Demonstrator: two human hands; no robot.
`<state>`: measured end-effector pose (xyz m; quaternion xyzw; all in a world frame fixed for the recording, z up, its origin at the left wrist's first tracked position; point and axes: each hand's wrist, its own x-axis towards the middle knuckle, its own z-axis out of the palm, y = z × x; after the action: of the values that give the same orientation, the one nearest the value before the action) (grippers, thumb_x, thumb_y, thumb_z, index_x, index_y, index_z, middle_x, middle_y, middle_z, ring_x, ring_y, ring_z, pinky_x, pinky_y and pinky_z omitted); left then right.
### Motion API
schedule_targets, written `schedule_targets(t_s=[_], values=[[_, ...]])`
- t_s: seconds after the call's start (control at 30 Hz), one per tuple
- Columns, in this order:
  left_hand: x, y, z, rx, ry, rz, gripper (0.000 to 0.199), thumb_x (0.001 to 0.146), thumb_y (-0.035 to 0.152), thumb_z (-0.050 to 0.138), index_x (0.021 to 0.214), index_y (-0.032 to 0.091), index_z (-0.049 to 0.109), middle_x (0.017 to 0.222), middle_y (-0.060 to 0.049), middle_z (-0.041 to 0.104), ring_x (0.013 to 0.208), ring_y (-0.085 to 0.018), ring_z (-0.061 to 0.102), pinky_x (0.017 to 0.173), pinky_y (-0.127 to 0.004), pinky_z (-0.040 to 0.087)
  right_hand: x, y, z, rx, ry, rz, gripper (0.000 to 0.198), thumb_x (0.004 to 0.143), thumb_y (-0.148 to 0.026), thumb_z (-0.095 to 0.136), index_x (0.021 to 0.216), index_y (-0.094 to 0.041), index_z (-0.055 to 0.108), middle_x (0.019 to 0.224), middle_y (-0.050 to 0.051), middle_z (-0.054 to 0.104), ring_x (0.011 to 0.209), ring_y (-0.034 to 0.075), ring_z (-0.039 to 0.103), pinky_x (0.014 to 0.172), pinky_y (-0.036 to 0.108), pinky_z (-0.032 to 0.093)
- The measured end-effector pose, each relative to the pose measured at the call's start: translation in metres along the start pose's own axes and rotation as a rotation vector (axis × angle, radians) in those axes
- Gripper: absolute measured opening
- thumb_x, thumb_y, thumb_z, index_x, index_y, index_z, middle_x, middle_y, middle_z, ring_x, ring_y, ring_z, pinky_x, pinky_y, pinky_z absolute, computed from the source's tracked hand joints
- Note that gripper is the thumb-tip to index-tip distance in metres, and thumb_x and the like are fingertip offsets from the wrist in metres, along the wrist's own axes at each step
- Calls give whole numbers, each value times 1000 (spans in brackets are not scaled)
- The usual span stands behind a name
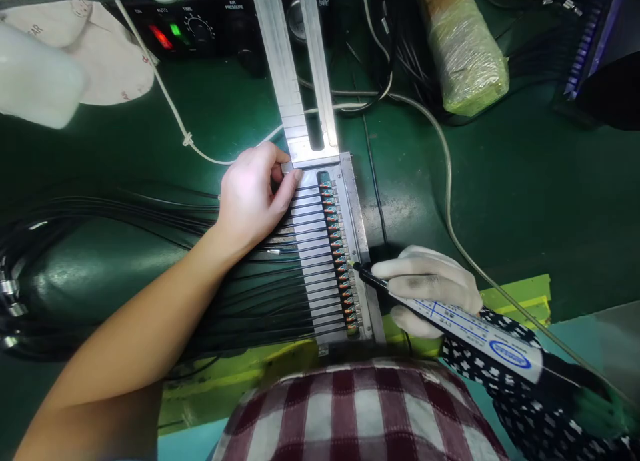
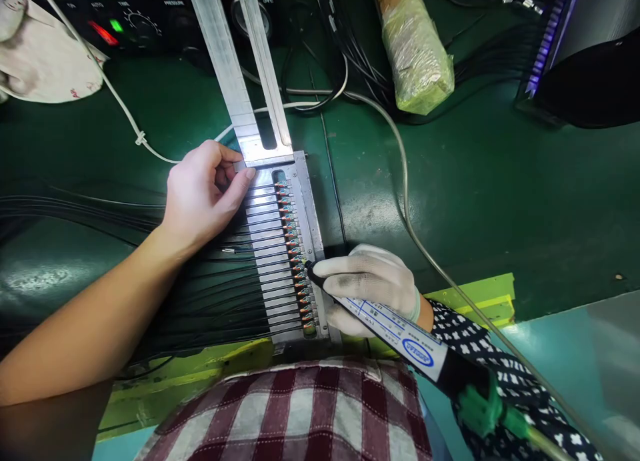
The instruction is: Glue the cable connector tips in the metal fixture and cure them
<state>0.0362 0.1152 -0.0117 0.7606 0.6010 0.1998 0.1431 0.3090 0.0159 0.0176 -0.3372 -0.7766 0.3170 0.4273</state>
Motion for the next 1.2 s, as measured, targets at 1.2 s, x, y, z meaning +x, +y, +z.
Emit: schedule_targets(t_s=[1.2], values=[[-1,1,2,-77,48,-15,19,91,45,56,89,26,56,73,-1,54,78,-19,60,70,-38,50,2,1,-2,56,-8,-15,18,78,-11,69,94,-17,65,98,13,75,67,19,65,57,36,55]])
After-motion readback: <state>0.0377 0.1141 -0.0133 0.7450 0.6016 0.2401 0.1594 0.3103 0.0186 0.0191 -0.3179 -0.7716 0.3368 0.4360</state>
